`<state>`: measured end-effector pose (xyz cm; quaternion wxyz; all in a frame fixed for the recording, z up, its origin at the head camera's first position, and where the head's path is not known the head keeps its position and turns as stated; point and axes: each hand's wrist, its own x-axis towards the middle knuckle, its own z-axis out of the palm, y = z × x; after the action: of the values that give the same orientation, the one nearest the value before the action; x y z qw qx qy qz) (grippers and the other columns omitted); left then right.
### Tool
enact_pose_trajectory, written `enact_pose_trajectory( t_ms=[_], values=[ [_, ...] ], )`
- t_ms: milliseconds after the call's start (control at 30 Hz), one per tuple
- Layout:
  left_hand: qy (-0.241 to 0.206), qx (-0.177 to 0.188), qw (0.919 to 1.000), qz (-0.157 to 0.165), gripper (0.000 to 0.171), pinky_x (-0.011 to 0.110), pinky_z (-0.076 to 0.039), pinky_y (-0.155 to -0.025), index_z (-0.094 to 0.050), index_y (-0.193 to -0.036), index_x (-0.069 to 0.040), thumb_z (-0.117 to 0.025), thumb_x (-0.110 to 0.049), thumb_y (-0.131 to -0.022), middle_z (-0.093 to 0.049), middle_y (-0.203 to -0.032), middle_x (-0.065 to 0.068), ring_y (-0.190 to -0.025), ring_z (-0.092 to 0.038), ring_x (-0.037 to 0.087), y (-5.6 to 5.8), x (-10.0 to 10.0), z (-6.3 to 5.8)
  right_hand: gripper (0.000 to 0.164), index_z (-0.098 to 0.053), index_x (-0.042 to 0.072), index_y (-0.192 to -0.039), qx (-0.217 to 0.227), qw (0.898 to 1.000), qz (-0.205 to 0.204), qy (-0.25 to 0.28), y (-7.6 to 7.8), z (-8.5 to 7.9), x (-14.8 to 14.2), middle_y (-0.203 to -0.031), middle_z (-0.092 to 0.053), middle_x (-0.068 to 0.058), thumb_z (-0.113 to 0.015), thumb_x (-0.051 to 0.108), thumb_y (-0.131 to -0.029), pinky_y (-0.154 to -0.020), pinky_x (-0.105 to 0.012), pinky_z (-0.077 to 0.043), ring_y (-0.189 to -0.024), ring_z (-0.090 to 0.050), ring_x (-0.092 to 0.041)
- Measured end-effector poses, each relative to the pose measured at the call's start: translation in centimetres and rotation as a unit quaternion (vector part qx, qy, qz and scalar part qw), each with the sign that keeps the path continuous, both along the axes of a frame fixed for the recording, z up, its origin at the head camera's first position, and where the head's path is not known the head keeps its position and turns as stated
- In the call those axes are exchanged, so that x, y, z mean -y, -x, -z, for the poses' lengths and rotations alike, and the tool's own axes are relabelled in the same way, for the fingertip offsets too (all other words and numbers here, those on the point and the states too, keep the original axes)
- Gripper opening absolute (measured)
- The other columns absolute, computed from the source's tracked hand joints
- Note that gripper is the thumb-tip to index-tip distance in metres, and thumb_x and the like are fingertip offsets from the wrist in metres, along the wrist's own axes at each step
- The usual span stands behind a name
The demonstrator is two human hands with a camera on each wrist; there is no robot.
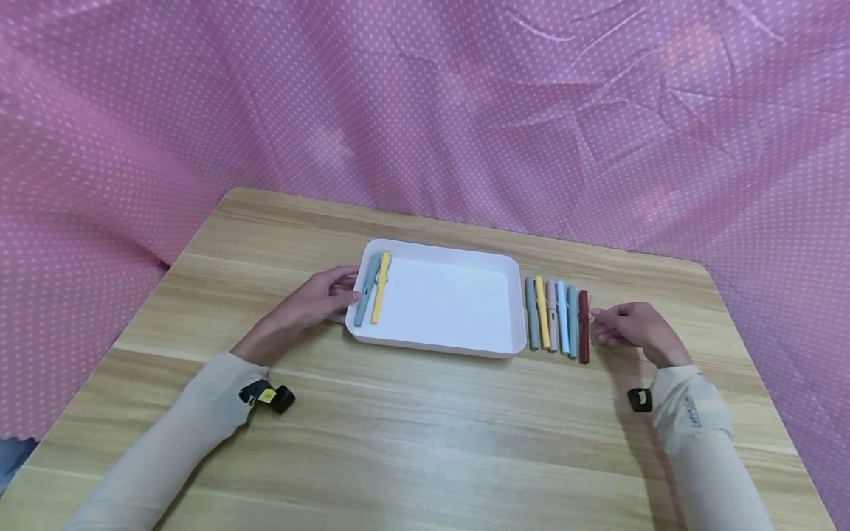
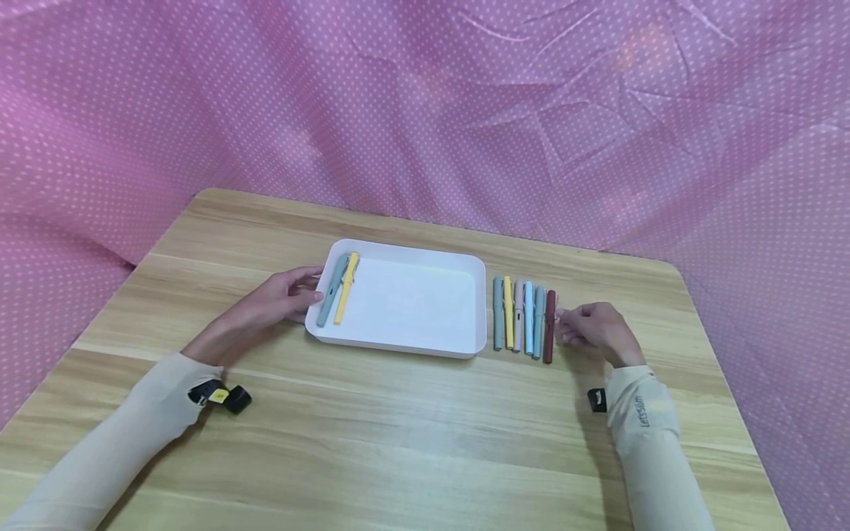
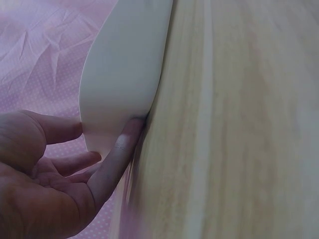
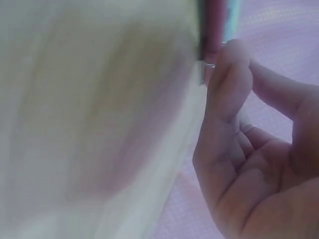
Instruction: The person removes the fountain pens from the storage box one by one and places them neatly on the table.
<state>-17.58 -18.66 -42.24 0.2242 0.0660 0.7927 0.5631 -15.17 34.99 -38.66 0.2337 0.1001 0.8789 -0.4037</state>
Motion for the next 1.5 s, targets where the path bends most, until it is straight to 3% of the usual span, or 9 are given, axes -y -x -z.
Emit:
enact_pose_trajectory(
  t_ms=[367, 667, 800, 933, 1033, 1200, 1500],
  values=[
    [-0.006, -0.002, 1.0000, 0.000, 0.065, 0.036, -0.063, -0.091, -0.024, -0.164, -0.002, -0.055, -0.010, -0.108, -0.043, -0.154, 0.025, -0.133, -0.053, 0.041, 0.0, 0.1, 0.1, 0.047, -0.055, -0.017, -0.127, -0.021, 0.999, 0.009, 0.045, 0.3, -0.4, 0.5, -0.097, -0.075, -0.003, -0.052, 0.027, -0.111, -0.080, -0.025, -0.064, -0.083, -0.070, -0.006],
    [-0.009, 0.000, 1.0000, -0.001, 0.066, 0.036, -0.063, -0.091, -0.023, -0.164, -0.003, -0.056, -0.011, -0.108, -0.043, -0.154, 0.025, -0.134, -0.052, 0.041, 0.1, 0.1, 0.2, 0.047, -0.054, -0.018, -0.129, -0.035, 0.998, 0.006, 0.048, 0.2, -0.4, 0.6, -0.100, -0.074, -0.005, -0.051, 0.026, -0.111, -0.079, -0.025, -0.064, -0.084, -0.070, -0.006],
    [-0.011, 0.000, 0.9999, -0.001, 0.066, 0.036, -0.063, -0.091, -0.023, -0.164, -0.002, -0.056, -0.010, -0.107, -0.043, -0.154, 0.025, -0.134, -0.052, 0.041, 0.1, 0.2, 0.3, 0.049, -0.051, -0.017, -0.133, -0.040, 0.998, 0.005, 0.044, 0.2, -0.5, 0.8, -0.108, -0.073, -0.013, -0.051, 0.027, -0.111, -0.083, -0.027, -0.064, -0.087, -0.071, -0.008],
    [-0.011, 0.001, 0.9999, -0.001, 0.066, 0.035, -0.063, -0.092, -0.023, -0.164, -0.002, -0.056, -0.011, -0.108, -0.043, -0.154, 0.025, -0.135, -0.052, 0.041, 0.1, 0.2, 0.3, 0.051, -0.043, -0.018, -0.141, -0.055, 0.997, -0.007, 0.049, 0.4, -0.5, 1.2, -0.124, -0.065, -0.029, -0.049, 0.024, -0.112, -0.089, -0.032, -0.063, -0.094, -0.071, -0.012],
    [-0.010, 0.003, 0.9999, -0.002, 0.066, 0.035, -0.063, -0.092, -0.023, -0.164, -0.003, -0.056, -0.011, -0.108, -0.042, -0.154, 0.024, -0.135, -0.052, 0.040, 0.1, 0.2, 0.3, 0.054, -0.040, -0.017, -0.145, -0.069, 0.996, -0.016, 0.056, 0.5, -0.9, 1.8, -0.133, -0.057, -0.034, -0.049, 0.025, -0.112, -0.092, -0.035, -0.063, -0.100, -0.071, -0.014],
    [-0.012, -0.001, 0.9999, -0.002, 0.065, 0.035, -0.063, -0.092, -0.024, -0.164, -0.003, -0.056, -0.011, -0.108, -0.043, -0.154, 0.025, -0.134, -0.052, 0.040, 0.1, 0.2, 0.3, 0.060, -0.039, -0.011, -0.151, -0.083, 0.994, -0.024, 0.065, 0.8, -1.7, 3.1, -0.139, -0.053, -0.034, -0.051, 0.032, -0.111, -0.092, -0.034, -0.063, -0.109, -0.069, -0.022],
    [-0.015, -0.005, 0.9999, -0.001, 0.065, 0.036, -0.063, -0.091, -0.025, -0.163, -0.002, -0.056, -0.010, -0.107, -0.044, -0.153, 0.025, -0.134, -0.052, 0.040, 0.1, 0.1, 0.3, 0.062, -0.028, -0.006, -0.159, -0.091, 0.991, -0.025, 0.097, 1.5, -3.1, 5.8, -0.150, -0.045, -0.031, -0.051, 0.026, -0.111, -0.097, -0.042, -0.060, -0.128, -0.058, -0.042]
  ],
)
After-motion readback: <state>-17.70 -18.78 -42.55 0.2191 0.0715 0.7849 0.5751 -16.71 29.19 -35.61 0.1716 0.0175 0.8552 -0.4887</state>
